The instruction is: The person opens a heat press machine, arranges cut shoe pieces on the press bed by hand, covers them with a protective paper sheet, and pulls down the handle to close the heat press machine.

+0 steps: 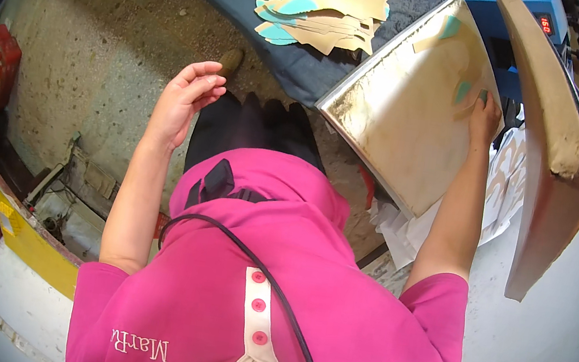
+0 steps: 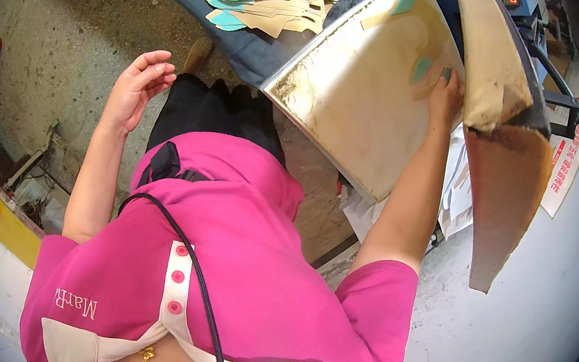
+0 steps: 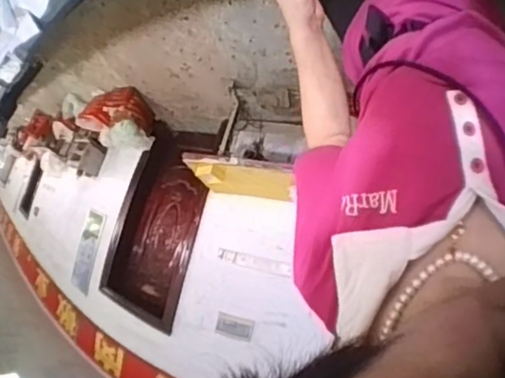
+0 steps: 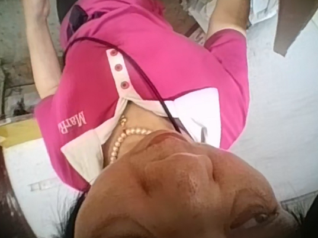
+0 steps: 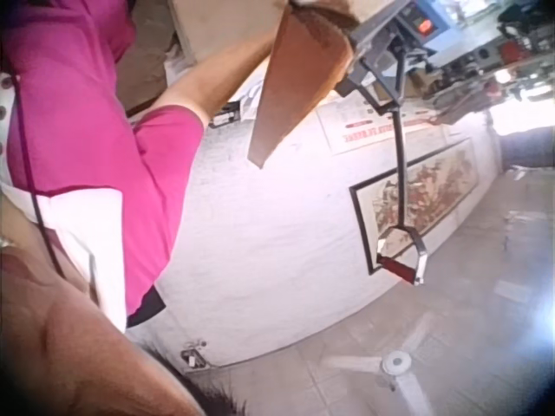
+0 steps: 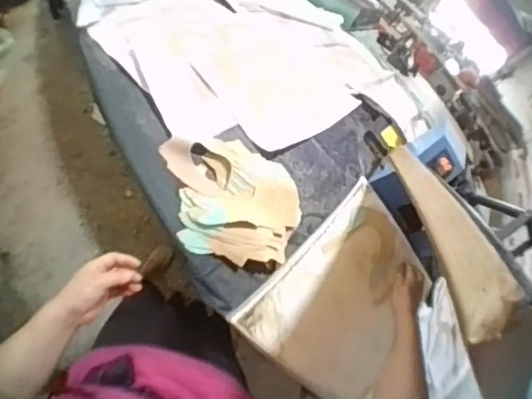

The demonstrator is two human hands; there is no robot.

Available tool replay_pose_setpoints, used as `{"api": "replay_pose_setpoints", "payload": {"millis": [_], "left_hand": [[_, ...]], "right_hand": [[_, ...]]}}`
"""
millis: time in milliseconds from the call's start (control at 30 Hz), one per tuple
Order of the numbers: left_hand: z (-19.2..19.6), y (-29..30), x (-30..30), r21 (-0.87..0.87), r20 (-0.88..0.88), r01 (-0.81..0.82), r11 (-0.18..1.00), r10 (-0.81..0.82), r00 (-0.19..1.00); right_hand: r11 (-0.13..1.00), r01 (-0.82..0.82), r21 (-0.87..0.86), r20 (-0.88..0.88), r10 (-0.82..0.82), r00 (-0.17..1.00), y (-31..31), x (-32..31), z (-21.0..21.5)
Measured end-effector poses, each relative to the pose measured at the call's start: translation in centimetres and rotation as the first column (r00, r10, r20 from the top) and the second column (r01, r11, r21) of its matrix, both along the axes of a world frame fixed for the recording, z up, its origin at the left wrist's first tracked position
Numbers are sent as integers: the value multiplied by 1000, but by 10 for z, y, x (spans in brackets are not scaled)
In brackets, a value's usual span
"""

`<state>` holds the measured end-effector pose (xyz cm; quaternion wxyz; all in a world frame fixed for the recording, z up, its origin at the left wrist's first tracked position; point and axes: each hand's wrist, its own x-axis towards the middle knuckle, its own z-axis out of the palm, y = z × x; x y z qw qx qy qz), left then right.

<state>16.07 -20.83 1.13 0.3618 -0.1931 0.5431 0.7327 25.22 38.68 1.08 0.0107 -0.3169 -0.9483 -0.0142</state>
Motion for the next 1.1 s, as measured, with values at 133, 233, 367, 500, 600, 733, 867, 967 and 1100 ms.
{"api": "replay_pose_setpoints", "payload": {"millis": [133,233,367,500,600,733,867,967,1100], "left_hand": [[-2,-3,-10,-14,11,7,1000,-7,1000],[0,-3,-21,-46,-1,24,999,-24,1000],[4,0,-36,-42,-17,48,998,-49,999],[6,2,-50,-50,-16,91,995,-92,996],[9,2,-62,-56,-7,121,991,-122,993],[6,1,-78,-56,-9,148,987,-149,989],[3,0,-96,-66,7,182,981,-182,983],[5,2,-115,-59,-2,223,973,-224,975],[-11,19,-145,-166,-219,297,940,-328,919]], "right_hand": [[998,-70,-1,-71,70,995,3,0,-1],[996,-81,23,-154,84,984,-7,-3,2],[995,-98,29,-171,102,980,-13,3,1],[1000,-15,7,-136,16,991,-15,5,-8],[999,-15,32,-128,19,992,-11,2,-12],[996,-44,83,-119,54,991,-6,5,-14],[996,-6,91,-76,13,997,-24,2,0],[998,30,52,-157,-21,987,-58,-9,21],[881,-48,-471,-395,-162,904,-191,-59,57]]}}
